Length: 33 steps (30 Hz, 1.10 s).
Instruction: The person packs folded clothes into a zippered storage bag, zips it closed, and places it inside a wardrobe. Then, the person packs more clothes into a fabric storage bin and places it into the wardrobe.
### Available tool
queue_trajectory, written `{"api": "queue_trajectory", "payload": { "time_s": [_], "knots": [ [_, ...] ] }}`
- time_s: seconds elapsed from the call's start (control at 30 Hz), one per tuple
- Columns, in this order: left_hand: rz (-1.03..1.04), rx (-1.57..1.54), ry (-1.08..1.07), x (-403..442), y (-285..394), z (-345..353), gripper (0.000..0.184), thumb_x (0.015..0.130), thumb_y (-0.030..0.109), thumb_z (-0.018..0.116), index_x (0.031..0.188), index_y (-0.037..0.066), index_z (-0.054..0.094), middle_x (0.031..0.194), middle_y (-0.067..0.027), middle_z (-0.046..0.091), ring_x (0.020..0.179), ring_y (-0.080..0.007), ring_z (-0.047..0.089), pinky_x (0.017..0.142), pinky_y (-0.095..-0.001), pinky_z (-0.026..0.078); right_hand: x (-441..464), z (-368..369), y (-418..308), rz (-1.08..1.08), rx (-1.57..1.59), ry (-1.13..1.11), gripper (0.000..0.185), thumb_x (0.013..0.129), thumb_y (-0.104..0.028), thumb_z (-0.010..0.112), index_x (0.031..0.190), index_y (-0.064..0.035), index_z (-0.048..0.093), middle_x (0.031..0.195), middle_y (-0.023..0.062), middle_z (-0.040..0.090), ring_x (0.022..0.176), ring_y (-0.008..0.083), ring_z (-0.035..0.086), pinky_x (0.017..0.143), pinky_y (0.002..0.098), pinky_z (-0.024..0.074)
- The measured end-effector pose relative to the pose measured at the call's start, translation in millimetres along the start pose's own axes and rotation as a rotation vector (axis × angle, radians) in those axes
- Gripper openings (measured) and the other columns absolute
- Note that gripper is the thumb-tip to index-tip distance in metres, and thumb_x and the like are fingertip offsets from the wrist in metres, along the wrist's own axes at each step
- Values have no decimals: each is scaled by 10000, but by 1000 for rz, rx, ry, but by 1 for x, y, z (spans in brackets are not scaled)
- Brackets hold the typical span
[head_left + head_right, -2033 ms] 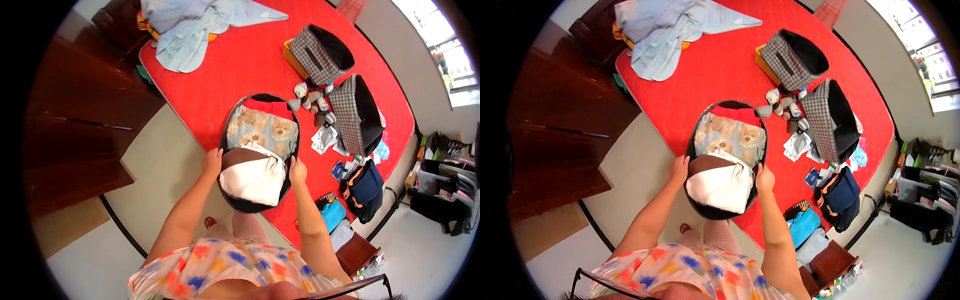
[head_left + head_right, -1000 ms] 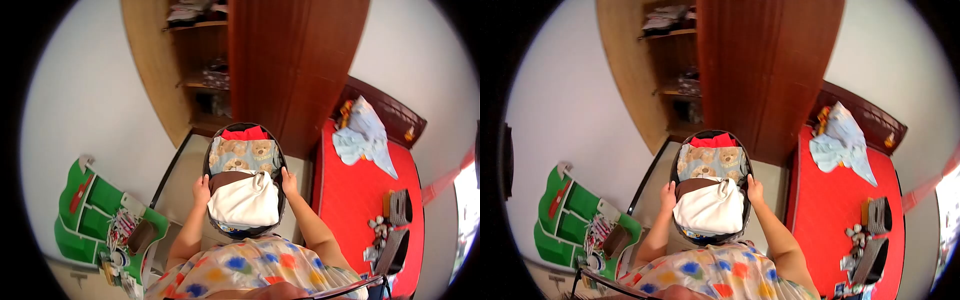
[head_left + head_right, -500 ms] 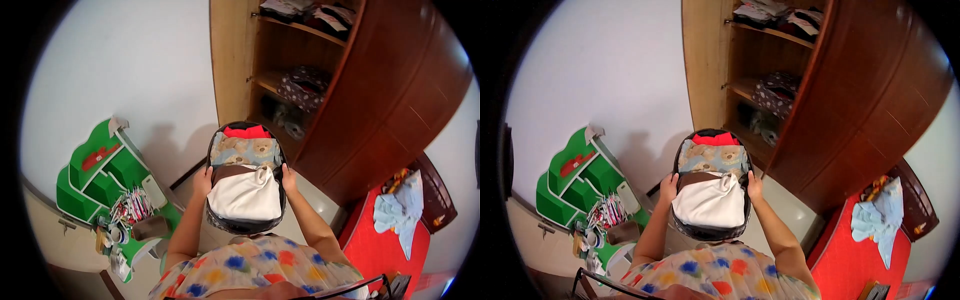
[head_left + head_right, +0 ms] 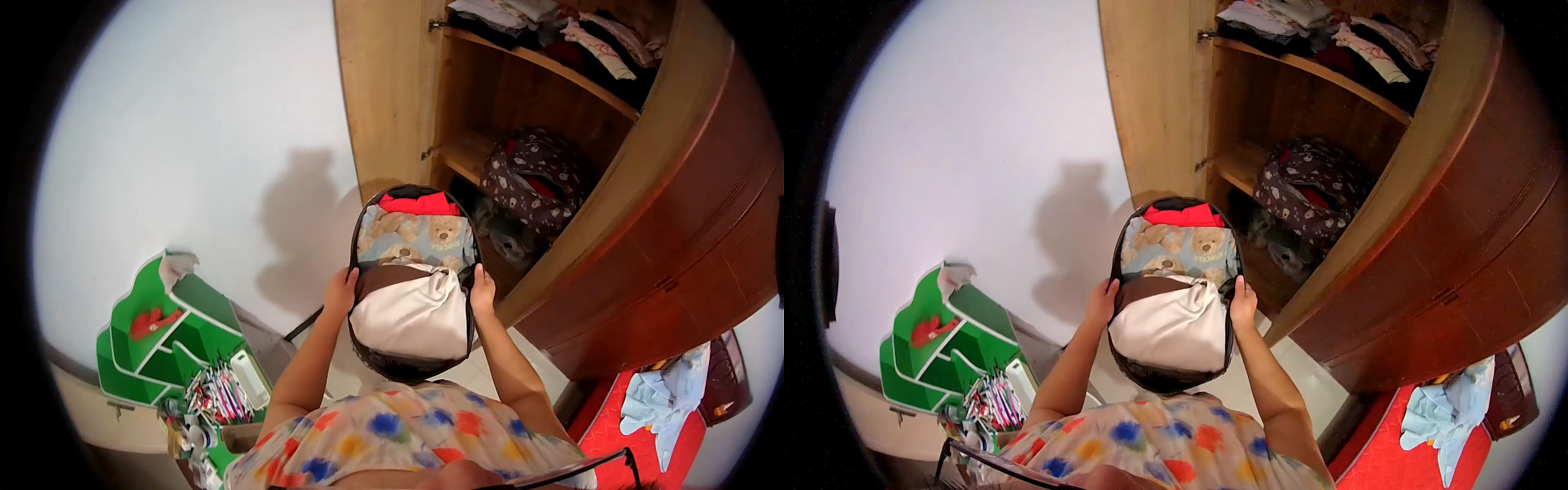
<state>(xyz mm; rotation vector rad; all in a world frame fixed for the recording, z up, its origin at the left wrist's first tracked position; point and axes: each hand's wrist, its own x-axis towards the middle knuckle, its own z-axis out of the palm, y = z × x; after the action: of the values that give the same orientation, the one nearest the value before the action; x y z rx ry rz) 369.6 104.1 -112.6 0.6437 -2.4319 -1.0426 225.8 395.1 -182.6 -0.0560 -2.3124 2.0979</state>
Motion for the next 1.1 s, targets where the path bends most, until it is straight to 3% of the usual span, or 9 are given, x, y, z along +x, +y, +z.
{"api": "queue_trajectory", "payload": {
  "time_s": [0.13, 0.23, 0.33, 0.47, 0.57, 0.6, 0.63, 0.83, 1.1],
  "knots": [
    [9, -162, -63, 50, 11, 5, 345, 925, 316, 510, 846, -8, 598, 715, -204, 589, 671, -337, 576, 638, -392, 437, 16, 18, 0, -45, 74, 113, 546, 952, -438, 457, 722, 56, 493, 637, 88, 462, 623, 197, 414, 621, 365, 381],
    [-39, -75, -182, 60, 20, 5, 345, 941, 299, 518, 938, -31, 617, 734, -101, 632, 671, -160, 558, 655, -320, 443, 17, 9, 2, -45, 55, 143, 546, 958, -428, 453, 724, 62, 504, 632, 96, 470, 626, 194, 422, 623, 368, 389],
    [23, -171, -185, 49, 9, 30, 354, 942, 307, 514, 914, -30, 617, 729, -118, 625, 675, -208, 571, 666, -330, 445, 11, -11, 2, -12, 17, 189, 557, 956, -438, 454, 755, 74, 543, 653, 109, 501, 652, 180, 446, 639, 358, 408],
    [159, -119, -240, 89, 5, 53, 333, 918, 328, 520, 876, 9, 609, 789, -242, 595, 729, -408, 573, 653, -415, 440, 13, -7, 3, -27, 88, 291, 496, 967, -396, 465, 666, -1, 463, 614, -10, 370, 610, 116, 354, 569, 316, 333],
    [279, -113, -187, 120, 14, 73, 332, 920, 327, 517, 900, 8, 608, 800, -249, 597, 734, -420, 573, 658, -430, 439, 27, -3, 13, -38, 85, 395, 499, 971, -388, 460, 654, -2, 453, 609, -6, 364, 603, 123, 350, 567, 321, 335],
    [203, -103, -271, 121, 28, 67, 343, 923, 327, 508, 873, -1, 594, 800, -247, 593, 756, -429, 562, 669, -452, 429, 21, -5, 6, -24, 69, 381, 507, 970, -396, 458, 662, 6, 463, 611, 4, 378, 606, 127, 356, 568, 324, 337],
    [241, -54, -257, 128, 28, 71, 348, 923, 327, 507, 853, -5, 584, 797, -246, 588, 762, -430, 557, 671, -455, 425, 22, -7, 10, 65, 42, 336, 501, 961, -377, 479, 900, 108, 587, 820, 153, 617, 764, 211, 541, 721, 364, 422],
    [371, -40, -339, 173, 60, 82, 378, 919, 326, 508, 774, -21, 536, 786, -256, 555, 777, -435, 534, 682, -471, 411, 59, -5, 15, -23, -42, 395, 562, 957, -433, 445, 859, 104, 581, 779, 208, 601, 716, 286, 548, 696, 389, 424],
    [412, 209, -385, 189, 57, 101, 340, 923, 305, 484, 898, -9, 612, 912, -245, 612, 881, -426, 573, 752, -479, 444, 68, 20, 14, -11, -237, 495, 718, 938, -561, 372, 703, 97, 540, 641, 244, 535, 605, 389, 513, 597, 477, 384]
  ]
}}
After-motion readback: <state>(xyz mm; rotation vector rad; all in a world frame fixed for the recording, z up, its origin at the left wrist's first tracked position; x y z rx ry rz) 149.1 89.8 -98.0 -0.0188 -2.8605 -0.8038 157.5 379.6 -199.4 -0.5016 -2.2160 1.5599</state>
